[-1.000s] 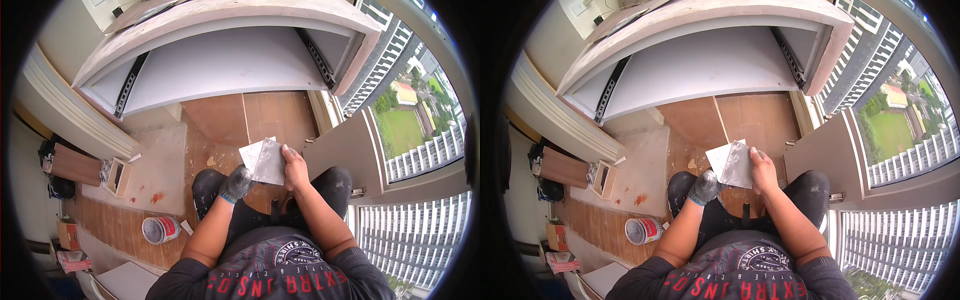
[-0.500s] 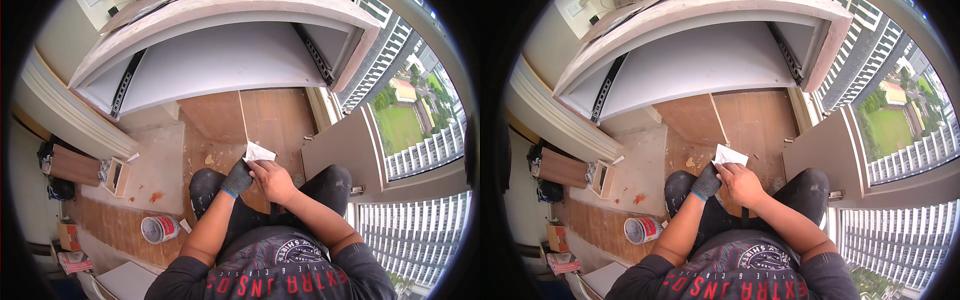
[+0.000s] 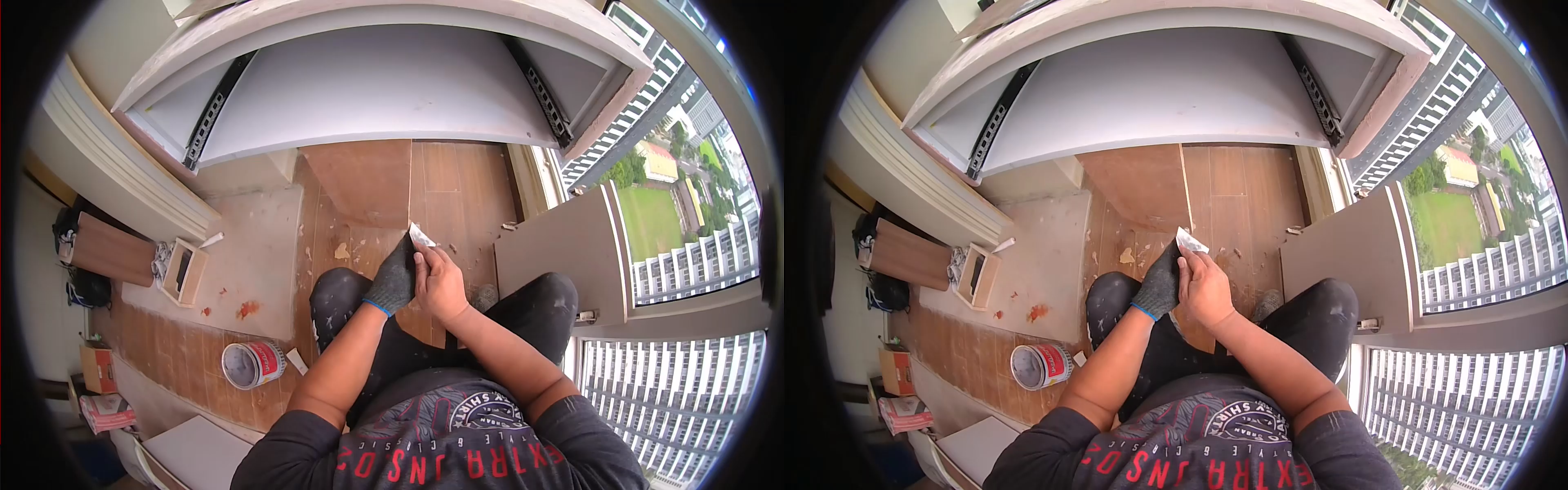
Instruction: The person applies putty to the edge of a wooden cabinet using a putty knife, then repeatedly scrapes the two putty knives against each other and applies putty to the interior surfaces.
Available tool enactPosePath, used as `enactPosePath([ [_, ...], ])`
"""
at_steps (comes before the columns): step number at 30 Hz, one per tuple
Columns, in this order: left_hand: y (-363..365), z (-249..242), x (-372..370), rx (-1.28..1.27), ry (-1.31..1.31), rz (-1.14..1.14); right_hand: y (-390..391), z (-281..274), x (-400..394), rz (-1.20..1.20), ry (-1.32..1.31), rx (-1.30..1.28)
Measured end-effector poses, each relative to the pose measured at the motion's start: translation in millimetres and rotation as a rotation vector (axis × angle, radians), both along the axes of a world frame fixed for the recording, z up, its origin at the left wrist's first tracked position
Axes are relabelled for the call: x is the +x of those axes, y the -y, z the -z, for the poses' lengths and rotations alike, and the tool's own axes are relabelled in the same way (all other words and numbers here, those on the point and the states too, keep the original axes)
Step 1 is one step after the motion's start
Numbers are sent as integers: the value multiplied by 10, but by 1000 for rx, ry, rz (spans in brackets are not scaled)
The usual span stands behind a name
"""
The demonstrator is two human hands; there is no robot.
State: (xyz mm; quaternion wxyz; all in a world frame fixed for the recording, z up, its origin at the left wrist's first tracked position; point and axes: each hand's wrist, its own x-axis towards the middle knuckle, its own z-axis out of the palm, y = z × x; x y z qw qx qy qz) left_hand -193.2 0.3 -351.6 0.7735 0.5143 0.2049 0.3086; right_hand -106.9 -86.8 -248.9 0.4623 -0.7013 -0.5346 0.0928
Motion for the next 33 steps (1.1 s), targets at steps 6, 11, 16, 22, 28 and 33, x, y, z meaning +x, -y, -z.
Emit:
enactPosePath([
  [6,-43,26,-25,527,-329,-43,-80,8,81,54,-35,-27],
  [11,-13,-290,-61,710,-520,12,-89,37,130,41,-39,-32],
  [16,33,-422,-44,695,-557,59,-78,35,146,62,-62,-67],
  [22,-11,-58,-5,811,-539,142,-87,117,163,105,-117,-69],
  [28,99,-444,14,815,-618,169,-64,175,198,166,-240,-117],
  [33,71,-385,31,798,-581,215,6,79,295,163,-214,-179],
])
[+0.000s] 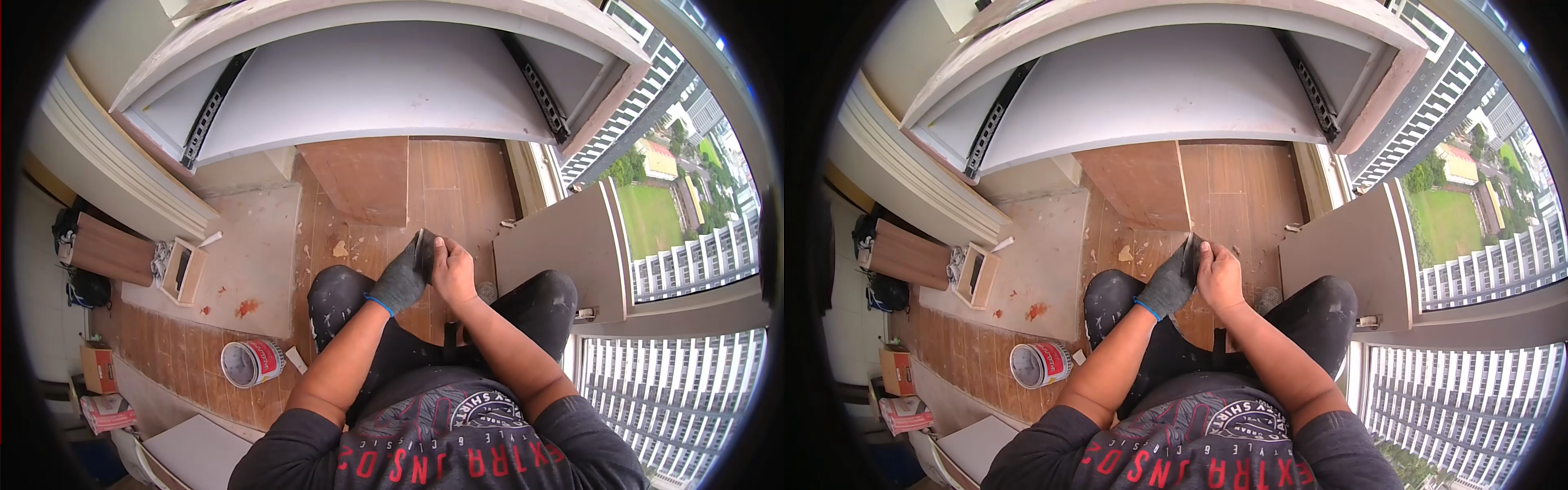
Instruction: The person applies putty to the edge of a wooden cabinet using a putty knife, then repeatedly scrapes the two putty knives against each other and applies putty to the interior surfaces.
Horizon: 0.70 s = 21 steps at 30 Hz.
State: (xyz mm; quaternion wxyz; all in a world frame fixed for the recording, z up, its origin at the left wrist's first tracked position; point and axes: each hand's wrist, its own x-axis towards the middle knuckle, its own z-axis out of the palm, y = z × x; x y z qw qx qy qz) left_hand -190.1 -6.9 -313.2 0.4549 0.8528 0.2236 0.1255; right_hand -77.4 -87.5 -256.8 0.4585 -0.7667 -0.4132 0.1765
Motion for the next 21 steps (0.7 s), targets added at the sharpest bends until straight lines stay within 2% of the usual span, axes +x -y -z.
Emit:
enactPosePath([
  [2,-121,602,12,-21,18,-17,-7,-46,-26,-79,138,63],
  [4,-134,494,15,-34,-15,-13,20,-82,-81,-183,273,151],
  [5,-130,446,0,-37,-59,5,27,-79,-94,-216,290,62],
  [7,-69,331,-5,136,63,-27,-98,-60,-93,-112,263,90],
  [10,-77,259,31,168,69,-7,-202,-46,-99,-34,208,80],
  [11,-78,247,33,250,35,8,-221,-9,-88,-23,199,63],
  [13,-60,276,12,408,-37,35,-233,35,-83,-6,171,46],
  [16,-57,459,39,481,69,-24,-240,50,-49,10,90,37],
  [18,-43,509,1,283,76,-84,-235,37,5,19,6,9],
  [21,23,415,-26,140,46,-155,-199,31,51,60,-38,-17],
])
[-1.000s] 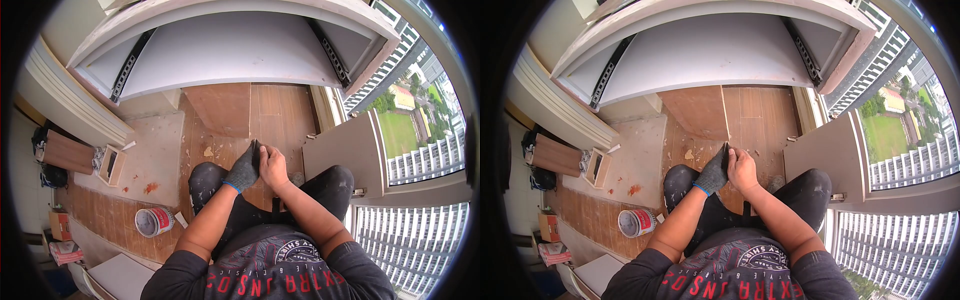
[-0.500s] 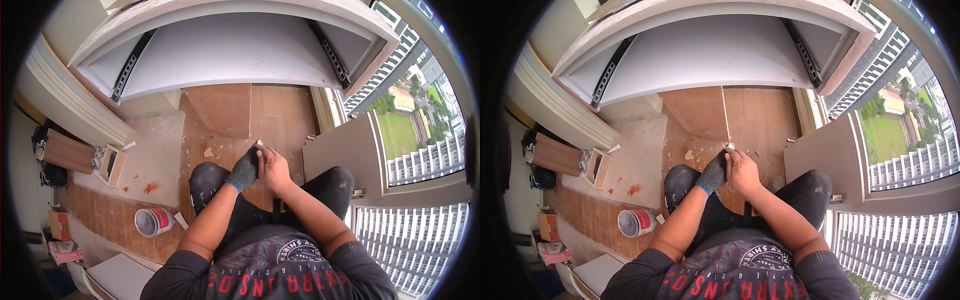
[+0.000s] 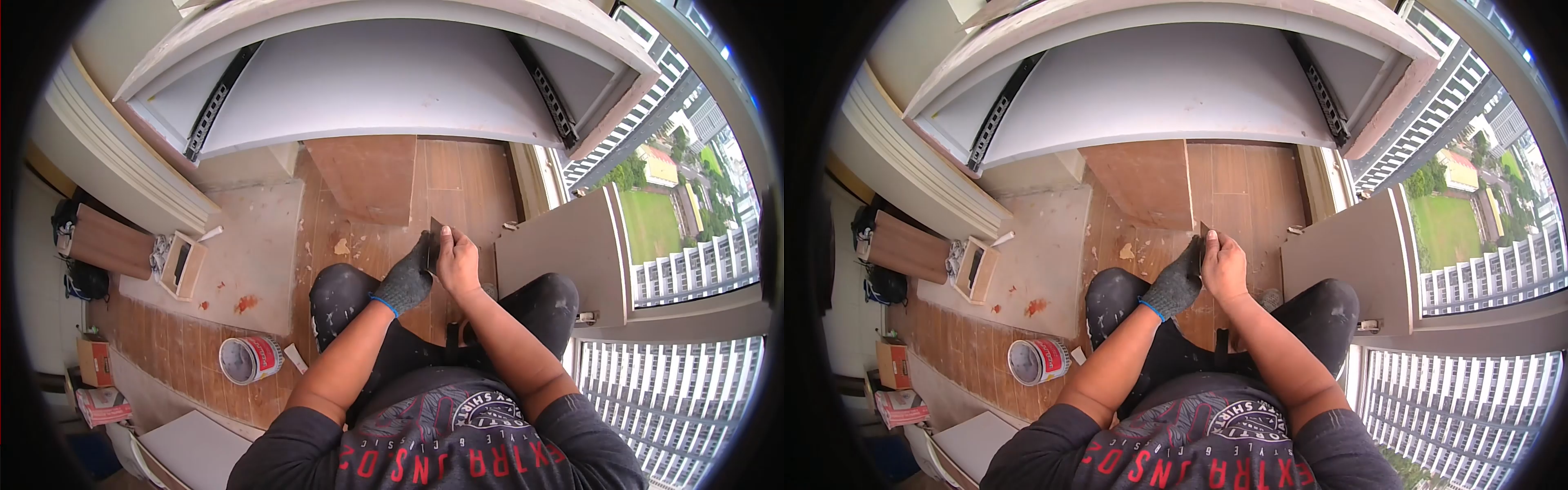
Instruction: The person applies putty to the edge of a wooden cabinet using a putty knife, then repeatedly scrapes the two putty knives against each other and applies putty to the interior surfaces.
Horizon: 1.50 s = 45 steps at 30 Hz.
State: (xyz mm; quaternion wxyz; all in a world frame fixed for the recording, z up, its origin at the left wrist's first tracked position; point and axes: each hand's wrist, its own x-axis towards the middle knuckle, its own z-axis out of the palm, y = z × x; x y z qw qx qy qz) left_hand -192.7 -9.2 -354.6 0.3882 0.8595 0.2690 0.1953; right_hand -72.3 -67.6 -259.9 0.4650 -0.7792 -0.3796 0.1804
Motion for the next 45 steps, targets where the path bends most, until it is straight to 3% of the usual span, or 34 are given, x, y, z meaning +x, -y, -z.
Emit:
enactPosePath([
  [3,38,-233,-14,-248,34,2,47,-70,45,37,-60,-15],
  [7,9,-674,-7,-768,199,-114,112,-174,50,-76,162,97],
  [9,-120,-160,69,-224,-51,31,159,-175,-91,-223,322,198],
  [10,-126,-79,92,-84,-95,71,140,-38,-148,-227,468,246],
  [11,-132,0,115,59,-133,103,114,-51,-163,-193,432,217],
  [19,-63,-89,27,-10,148,35,-60,-47,-102,-48,237,121],
  [21,133,-312,-6,-89,-22,45,-71,8,-9,-14,187,72],
  [24,197,-464,34,-249,148,-63,-119,51,255,33,23,-43],
  [27,37,-434,46,-643,319,-211,-72,-31,295,62,104,99],
  [30,-48,-710,-14,-818,250,-269,84,-262,-16,-155,244,136],
  [32,-97,0,130,-1011,656,-108,99,-153,-197,-226,321,186],
  [34,-97,-163,59,-881,534,-57,37,-74,-255,-191,302,161],
  [37,-99,-4,33,-325,266,-72,18,-136,-244,-176,189,99],
  [40,-99,117,168,-1389,1000,77,-15,-65,-184,-123,174,118],
  [41,-52,159,129,-1015,785,6,-5,-12,-179,-106,168,116],
  [43,97,-327,-12,-267,333,-114,-82,235,35,-19,198,84],
  [45,190,-502,-43,-398,366,-86,-106,237,322,122,99,34],
])
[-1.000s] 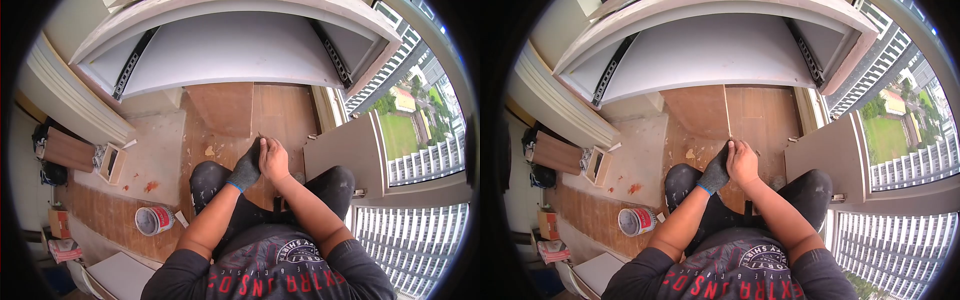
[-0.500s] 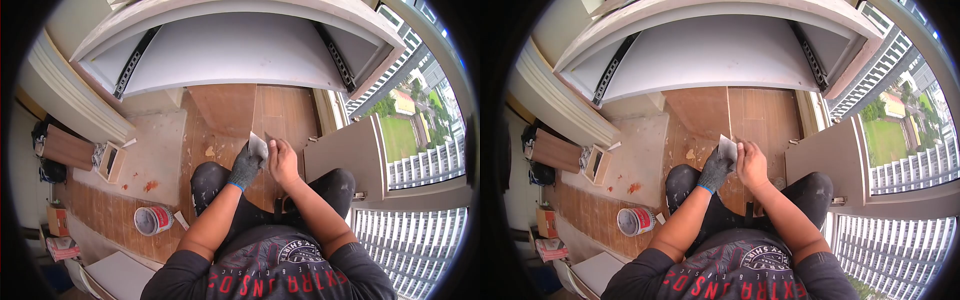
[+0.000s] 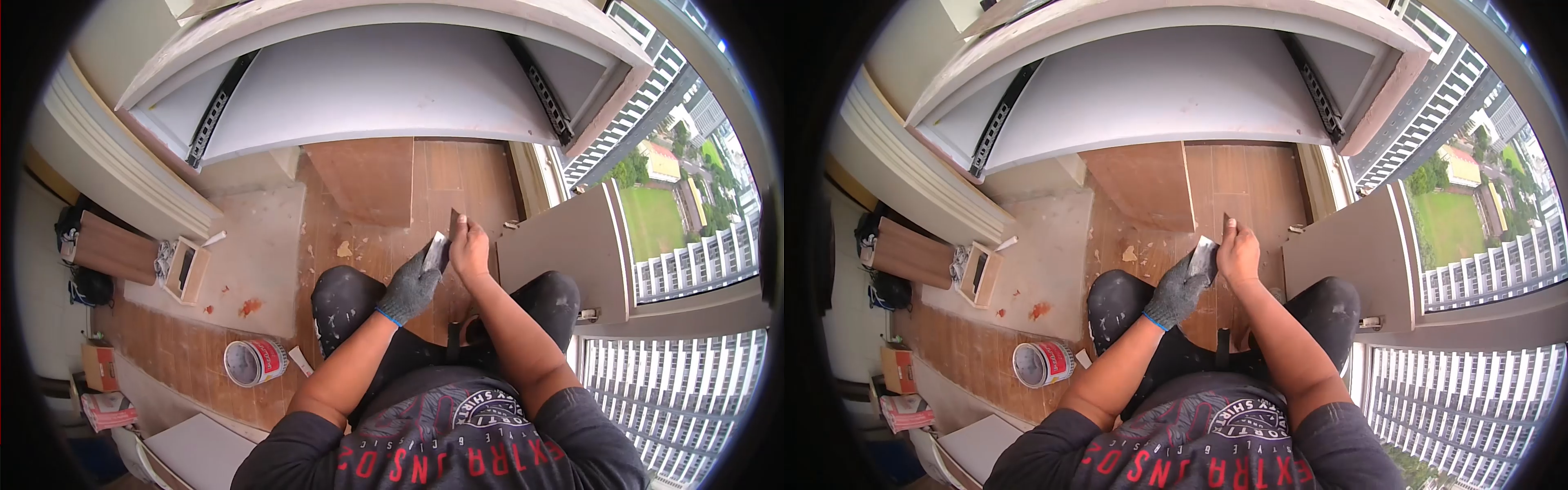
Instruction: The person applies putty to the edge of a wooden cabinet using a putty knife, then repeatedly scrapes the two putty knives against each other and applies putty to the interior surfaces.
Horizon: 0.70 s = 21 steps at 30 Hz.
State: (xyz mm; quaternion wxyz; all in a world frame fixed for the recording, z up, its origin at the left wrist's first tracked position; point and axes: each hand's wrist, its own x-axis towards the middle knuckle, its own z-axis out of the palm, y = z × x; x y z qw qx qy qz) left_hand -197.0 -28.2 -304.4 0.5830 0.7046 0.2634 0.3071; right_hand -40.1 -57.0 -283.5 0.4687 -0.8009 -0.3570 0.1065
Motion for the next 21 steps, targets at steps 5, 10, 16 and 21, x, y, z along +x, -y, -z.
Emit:
enactPosePath([
  [5,-147,-17,10,-703,434,-168,338,-367,-42,-138,25,-20],
  [10,-44,-136,90,-641,326,-236,339,-234,-554,-274,35,68],
  [16,342,-367,-36,-447,173,-115,151,2,109,40,-57,64],
  [21,127,-536,-284,-231,41,-310,362,31,718,75,-956,356],
])
